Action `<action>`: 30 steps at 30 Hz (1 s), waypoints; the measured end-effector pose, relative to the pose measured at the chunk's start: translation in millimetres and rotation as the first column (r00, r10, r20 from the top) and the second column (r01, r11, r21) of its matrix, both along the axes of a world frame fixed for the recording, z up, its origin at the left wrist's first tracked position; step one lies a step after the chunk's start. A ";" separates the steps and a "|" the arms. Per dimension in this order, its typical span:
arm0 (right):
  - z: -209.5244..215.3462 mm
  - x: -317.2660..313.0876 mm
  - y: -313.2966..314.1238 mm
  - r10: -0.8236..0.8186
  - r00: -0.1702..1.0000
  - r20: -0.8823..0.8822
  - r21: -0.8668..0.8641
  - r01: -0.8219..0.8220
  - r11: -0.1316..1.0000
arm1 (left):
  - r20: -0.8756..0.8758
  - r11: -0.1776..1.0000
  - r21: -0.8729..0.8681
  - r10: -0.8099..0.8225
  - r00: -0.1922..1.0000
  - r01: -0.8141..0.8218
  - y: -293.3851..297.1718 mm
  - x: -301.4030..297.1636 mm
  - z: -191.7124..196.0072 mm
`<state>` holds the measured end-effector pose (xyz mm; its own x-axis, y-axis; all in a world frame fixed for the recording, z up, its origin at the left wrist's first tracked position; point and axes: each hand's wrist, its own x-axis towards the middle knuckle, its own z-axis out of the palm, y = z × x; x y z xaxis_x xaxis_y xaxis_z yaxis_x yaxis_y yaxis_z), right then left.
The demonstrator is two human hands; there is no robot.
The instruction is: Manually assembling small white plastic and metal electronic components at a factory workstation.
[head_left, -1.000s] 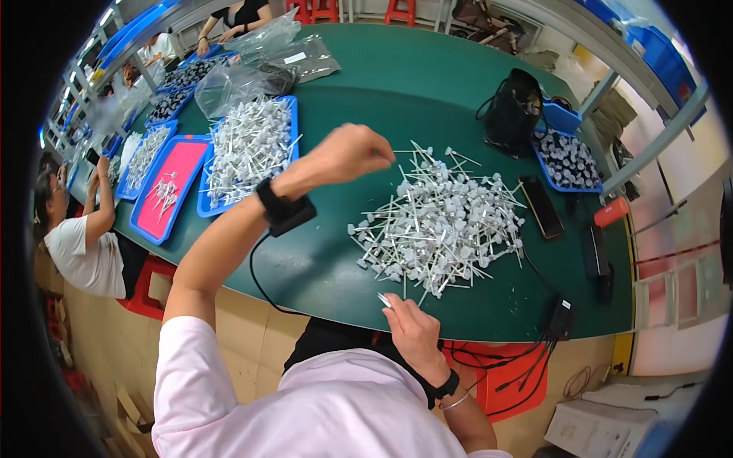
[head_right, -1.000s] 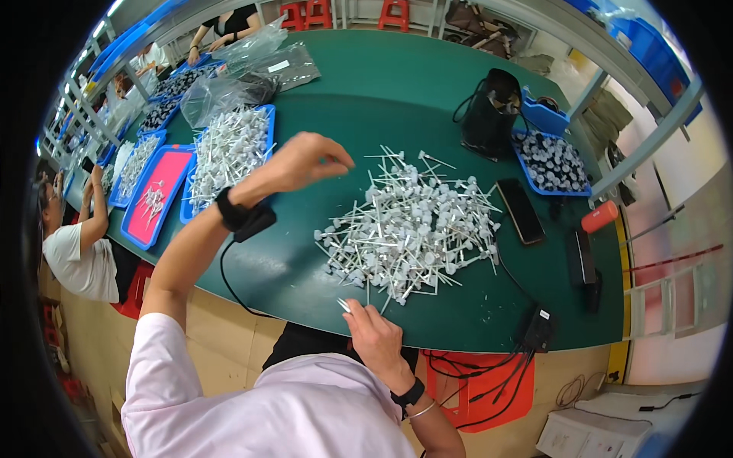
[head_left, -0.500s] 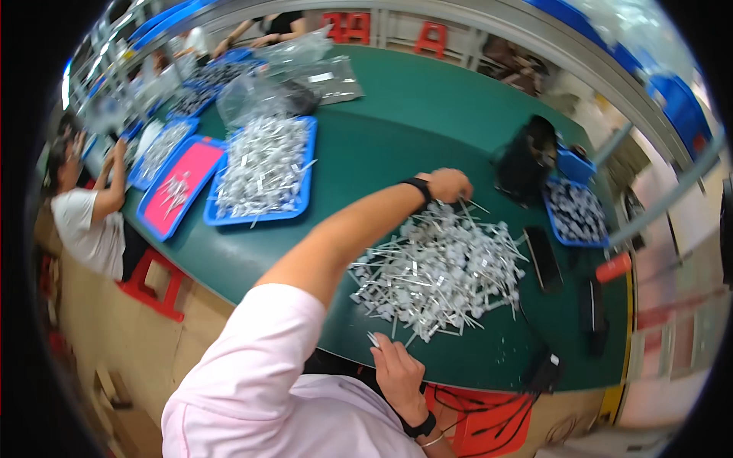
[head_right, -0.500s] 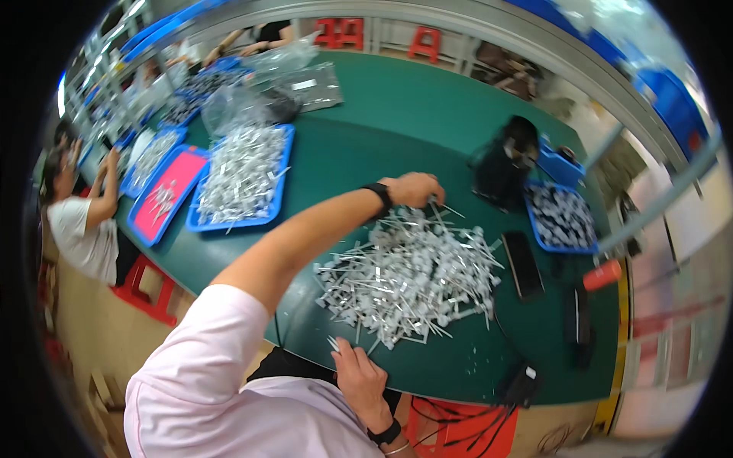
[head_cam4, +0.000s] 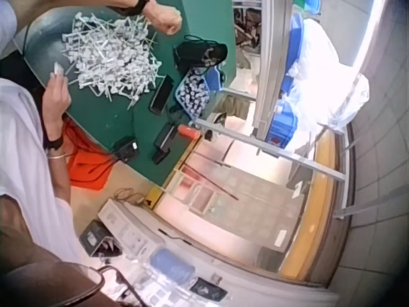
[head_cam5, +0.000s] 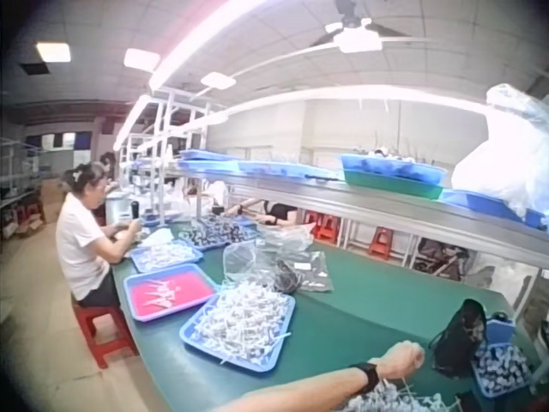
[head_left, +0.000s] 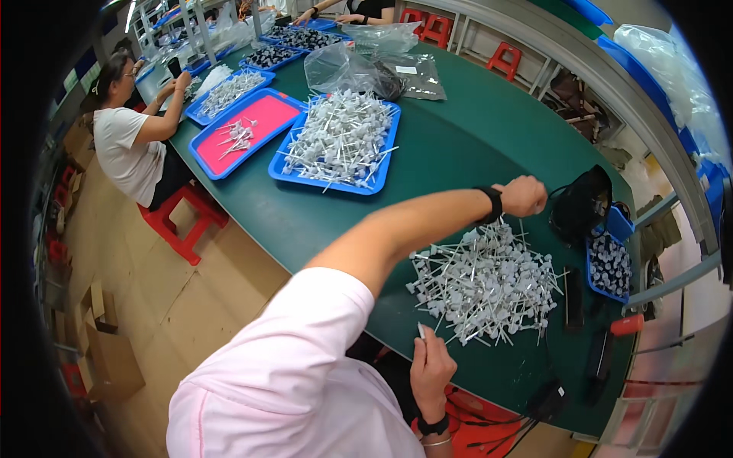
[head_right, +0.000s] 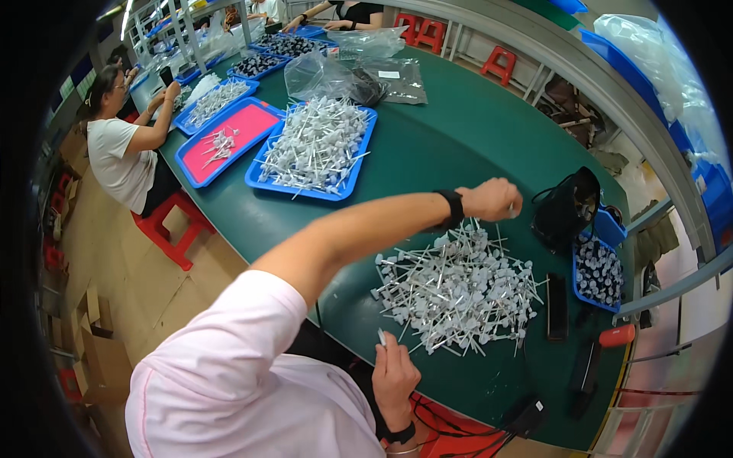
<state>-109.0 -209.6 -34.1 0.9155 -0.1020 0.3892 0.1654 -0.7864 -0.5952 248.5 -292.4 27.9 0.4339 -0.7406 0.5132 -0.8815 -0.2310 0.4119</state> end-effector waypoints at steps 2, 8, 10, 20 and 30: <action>-0.9 1.5 1.6 0.019 1.000 0.014 0.014 -0.019 1.000 | -0.029 0.996 -0.087 -0.029 0.999 0.027 28.5 -10.2 39.6; 1.8 1.8 2.3 -0.044 0.996 0.077 0.079 0.038 0.996 | -0.240 0.945 -0.213 -0.299 0.924 0.250 187.4 -133.4 144.9; 0.8 0.4 -2.8 -0.057 0.997 0.061 0.140 0.048 0.989 | -0.231 0.930 -0.222 -0.344 0.910 0.295 236.8 -168.5 140.4; 61.7 9.4 7.5 0.054 0.986 -0.161 0.564 0.047 0.824 | -0.952 0.917 -0.284 -0.234 0.200 -0.280 323.0 -266.5 23.2; 57.5 18.5 13.9 0.052 0.972 -0.228 0.368 0.037 0.929 | -0.956 0.881 -0.283 -0.224 0.191 -0.380 290.1 -251.6 -16.3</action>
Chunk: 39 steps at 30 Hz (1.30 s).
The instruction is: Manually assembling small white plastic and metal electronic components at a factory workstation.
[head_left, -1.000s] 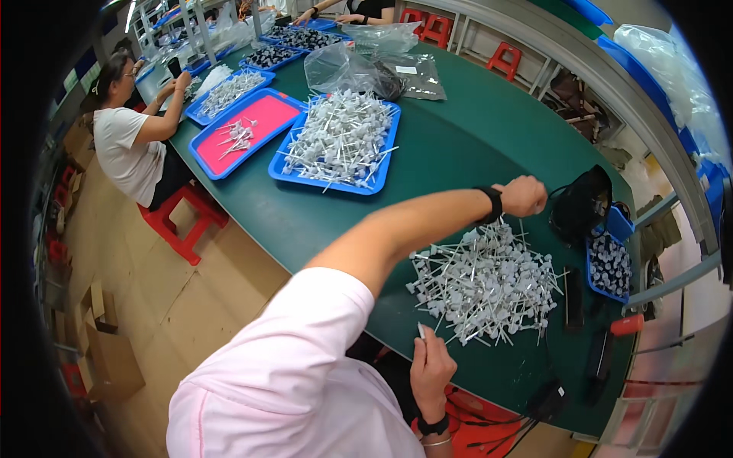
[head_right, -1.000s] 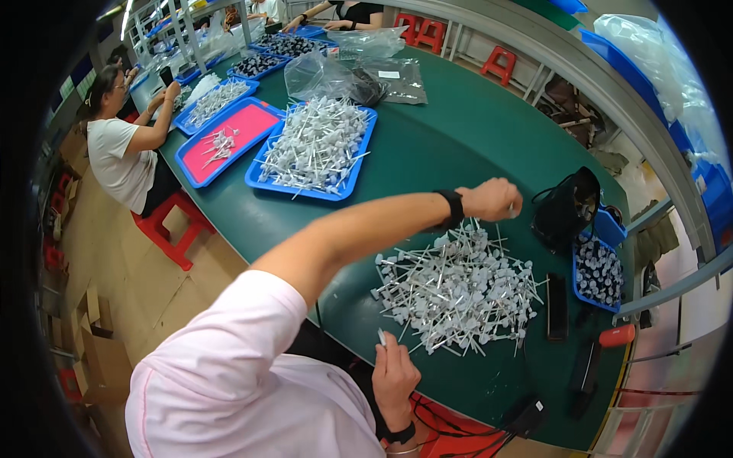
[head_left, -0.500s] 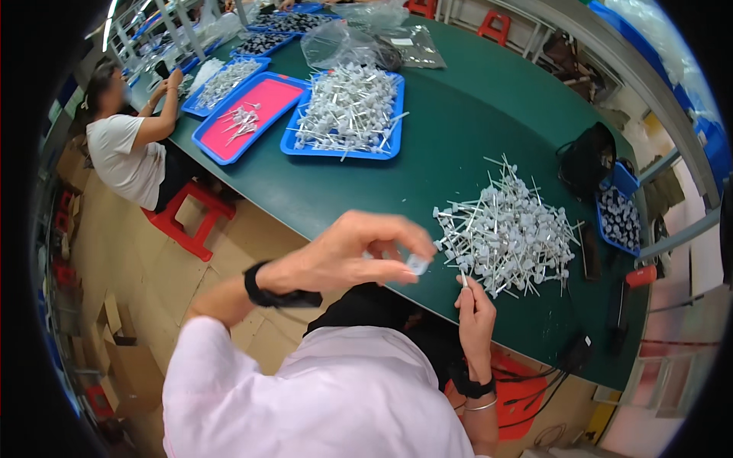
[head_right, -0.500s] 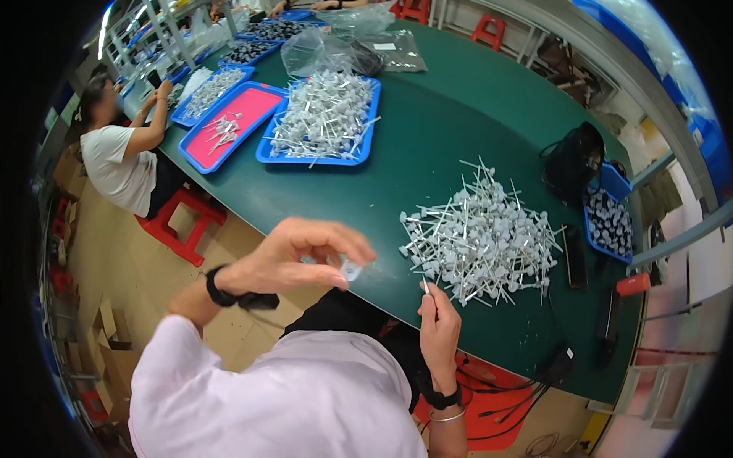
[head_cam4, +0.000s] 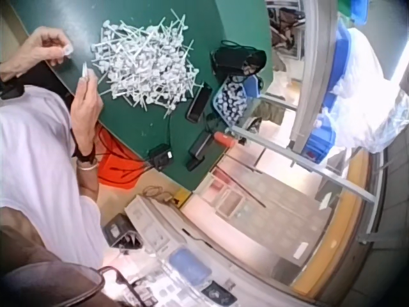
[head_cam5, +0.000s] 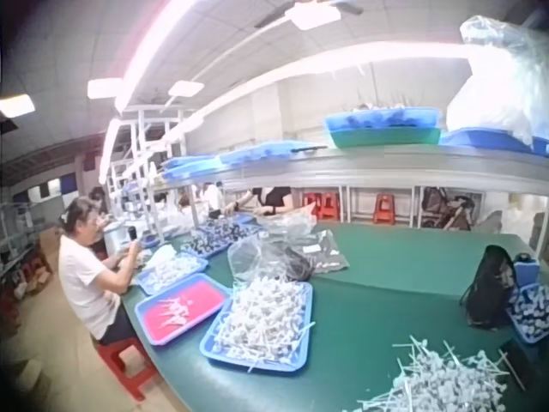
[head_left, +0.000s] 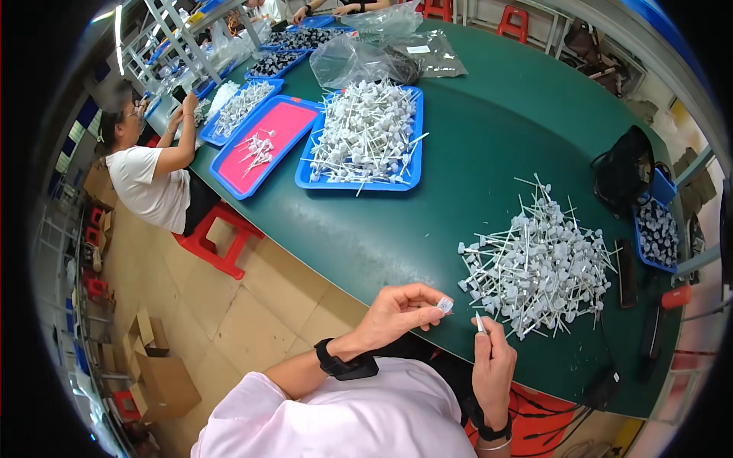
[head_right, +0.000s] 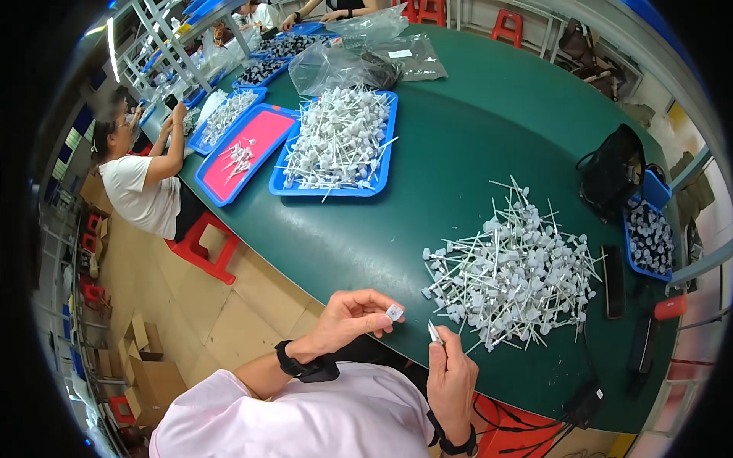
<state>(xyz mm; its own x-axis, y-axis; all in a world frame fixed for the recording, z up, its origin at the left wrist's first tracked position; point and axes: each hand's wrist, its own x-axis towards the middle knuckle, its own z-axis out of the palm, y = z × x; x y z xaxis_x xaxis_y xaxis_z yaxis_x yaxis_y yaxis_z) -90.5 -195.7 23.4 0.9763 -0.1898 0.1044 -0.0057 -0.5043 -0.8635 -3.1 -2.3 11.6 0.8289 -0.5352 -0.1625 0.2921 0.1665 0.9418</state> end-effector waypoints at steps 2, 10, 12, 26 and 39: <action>4.0 -1.3 0.9 0.005 1.000 0.026 0.021 -0.005 1.000 | -0.015 1.000 0.019 -0.006 1.000 0.006 -1.2 -0.4 -5.4; 5.9 1.9 2.2 0.070 0.997 -0.022 -0.117 -0.072 0.991 | 0.017 0.996 0.053 -0.070 0.997 0.069 -16.7 3.3 -4.2; 9.8 1.7 1.6 0.060 0.997 -0.043 -0.149 -0.066 0.987 | 0.012 0.997 0.057 -0.050 0.999 0.050 -16.4 3.4 -6.5; 2.1 12.6 -1.5 0.089 0.996 0.030 -0.164 -0.083 0.983 | 0.182 0.982 0.189 -0.024 0.983 -0.011 -21.8 6.4 -14.4; 4.6 9.7 -6.2 0.043 0.993 0.114 -0.233 -0.015 0.972 | 0.040 0.997 0.075 0.015 0.999 -0.018 -27.4 4.2 -13.5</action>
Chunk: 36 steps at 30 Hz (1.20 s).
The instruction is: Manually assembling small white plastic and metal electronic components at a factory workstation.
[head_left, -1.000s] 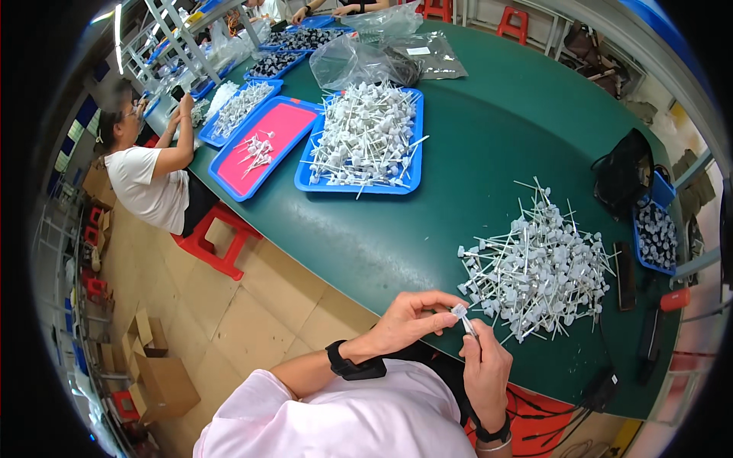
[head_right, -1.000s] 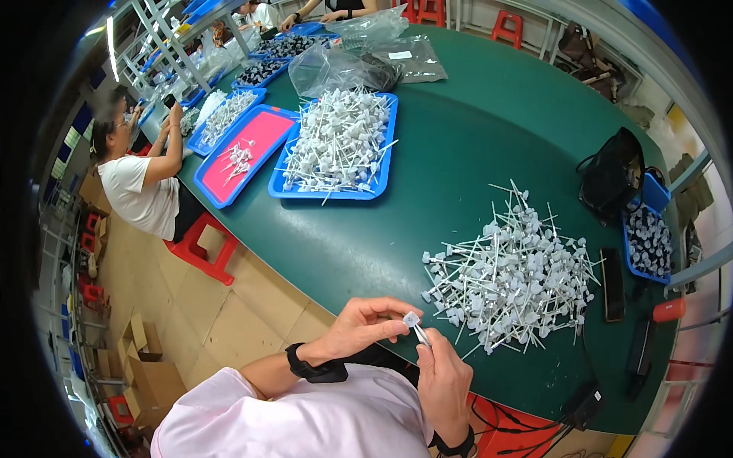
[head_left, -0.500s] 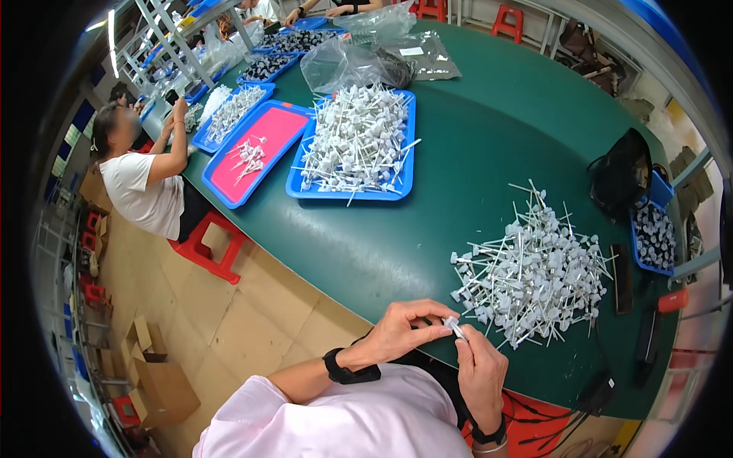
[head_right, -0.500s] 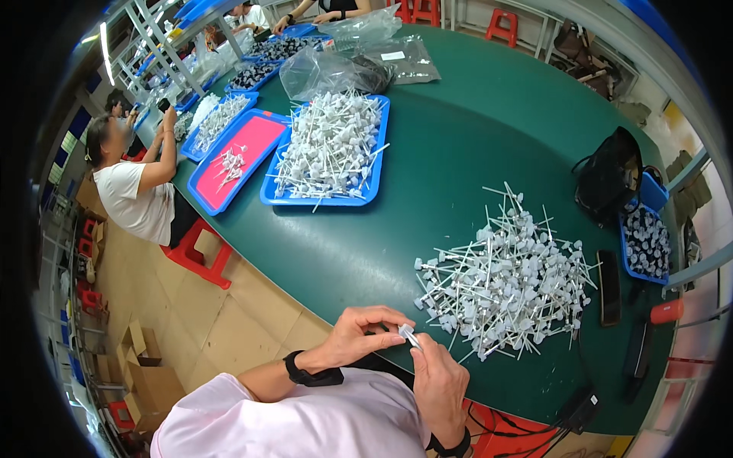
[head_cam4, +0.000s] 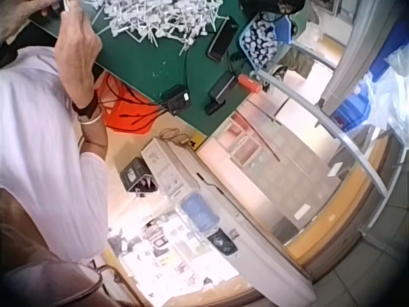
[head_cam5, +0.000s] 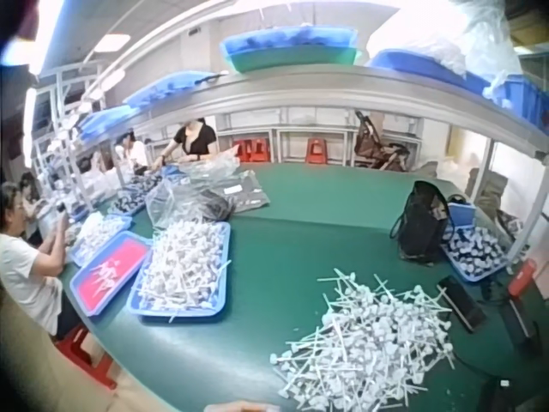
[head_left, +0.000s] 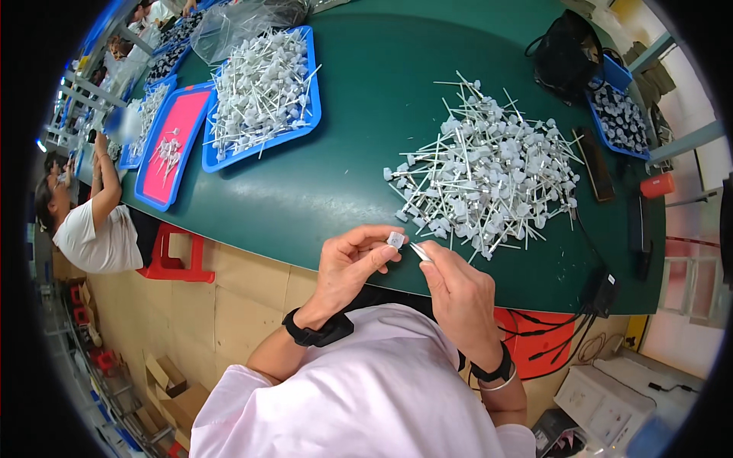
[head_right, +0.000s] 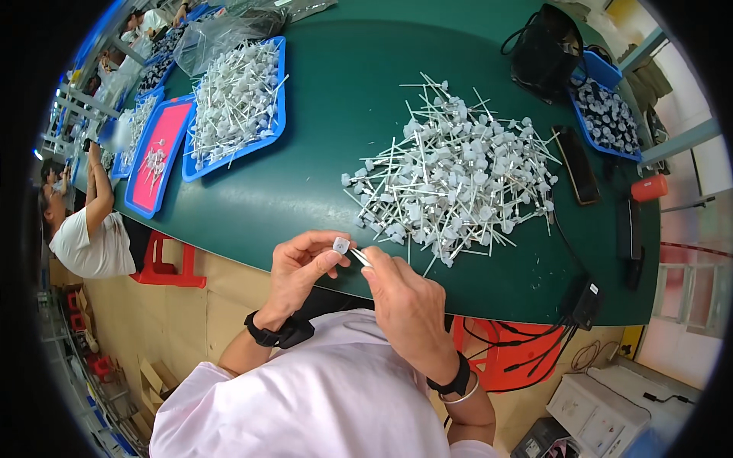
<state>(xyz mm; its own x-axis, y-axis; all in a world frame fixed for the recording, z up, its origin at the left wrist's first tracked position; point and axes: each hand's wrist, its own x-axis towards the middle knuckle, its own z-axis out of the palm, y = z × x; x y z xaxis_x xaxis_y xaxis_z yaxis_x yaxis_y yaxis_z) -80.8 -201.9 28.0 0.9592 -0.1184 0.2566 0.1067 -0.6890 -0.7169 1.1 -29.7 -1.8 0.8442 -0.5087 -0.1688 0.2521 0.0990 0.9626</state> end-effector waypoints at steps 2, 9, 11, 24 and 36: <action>1.0 2.9 3.0 0.007 0.999 0.033 -0.024 -0.006 1.000 | -0.005 1.000 -0.001 0.009 1.000 -0.009 -0.3 -0.2 4.5; 4.0 7.0 10.4 0.016 1.000 0.006 -0.143 -0.015 0.990 | 0.045 0.996 -0.083 0.024 0.999 -0.021 -3.5 -4.3 2.7; 3.8 6.0 9.6 0.009 1.000 -0.015 -0.175 -0.011 0.985 | 0.046 0.995 -0.100 0.021 0.999 -0.016 -4.5 -5.0 2.2; 4.1 6.5 8.8 -0.005 0.999 -0.032 -0.180 -0.001 0.984 | 0.092 0.996 -0.085 0.037 0.995 -0.029 -7.2 -10.1 -1.4; 6.2 4.9 7.6 -0.009 0.999 -0.047 -0.184 0.000 0.983 | 0.111 0.996 -0.080 0.046 0.993 -0.037 -9.1 -11.6 -4.9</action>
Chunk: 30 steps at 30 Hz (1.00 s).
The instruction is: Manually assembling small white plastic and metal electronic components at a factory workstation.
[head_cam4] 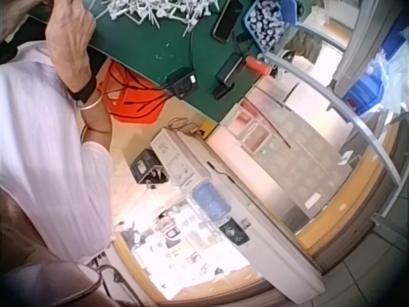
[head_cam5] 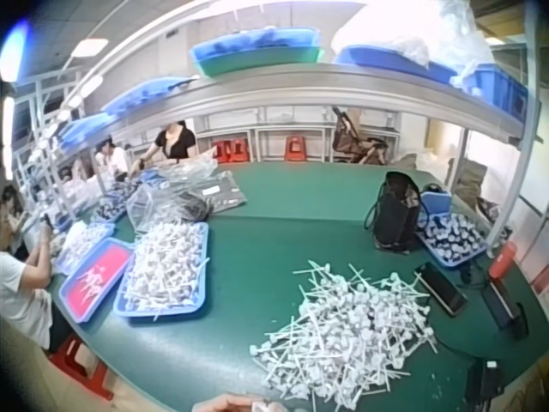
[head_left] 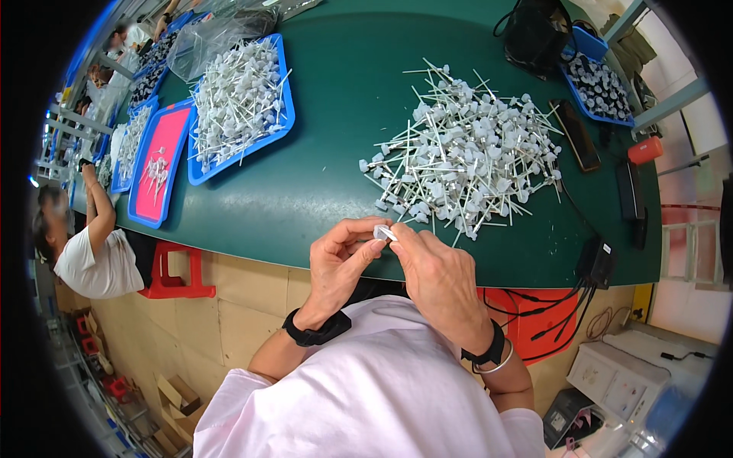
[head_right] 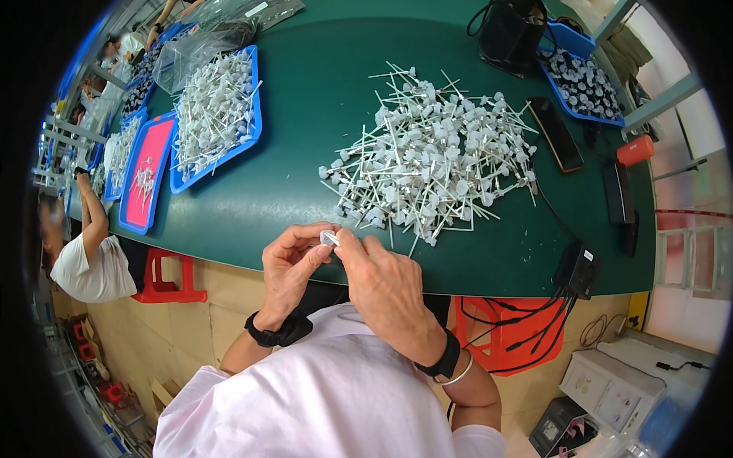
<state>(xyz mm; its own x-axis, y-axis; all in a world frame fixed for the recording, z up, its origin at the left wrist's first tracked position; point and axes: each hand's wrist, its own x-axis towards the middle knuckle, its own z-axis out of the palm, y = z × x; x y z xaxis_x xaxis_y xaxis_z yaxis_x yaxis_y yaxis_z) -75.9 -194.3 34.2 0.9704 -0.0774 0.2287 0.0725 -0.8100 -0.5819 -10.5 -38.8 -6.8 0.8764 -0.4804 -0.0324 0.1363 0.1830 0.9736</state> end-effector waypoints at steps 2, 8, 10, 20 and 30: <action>-0.8 -0.5 0.1 -0.004 1.000 0.002 0.001 0.004 1.000 | 0.025 1.000 0.029 0.002 1.000 -0.003 -0.7 -0.5 1.2; -2.4 -1.2 -0.5 0.004 1.000 -0.016 -0.004 -0.004 1.000 | 0.035 0.999 0.041 0.011 0.999 -0.013 -0.3 -1.0 -2.0; -1.8 -1.1 -0.6 0.007 1.000 -0.014 0.002 -0.007 1.000 | 0.040 0.999 0.034 0.011 0.999 -0.012 0.3 -0.9 -2.5; -3.7 5.0 -12.0 0.098 0.995 0.017 0.282 -0.099 0.954 | -0.013 0.999 0.025 -0.023 1.000 0.023 2.3 1.0 0.6; 5.9 11.0 -25.9 0.194 0.962 -0.191 0.396 -0.105 0.912 | -0.041 0.999 -0.001 -0.042 0.998 0.042 3.1 2.2 0.7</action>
<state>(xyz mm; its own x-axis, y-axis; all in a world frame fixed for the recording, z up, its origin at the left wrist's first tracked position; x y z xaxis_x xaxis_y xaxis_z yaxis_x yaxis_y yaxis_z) -64.9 -220.2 40.1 0.9993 0.0348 -0.0105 0.0089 -0.5148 -0.8572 -8.3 -35.7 -6.1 0.8534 -0.5167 -0.0679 0.1838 0.1765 0.9670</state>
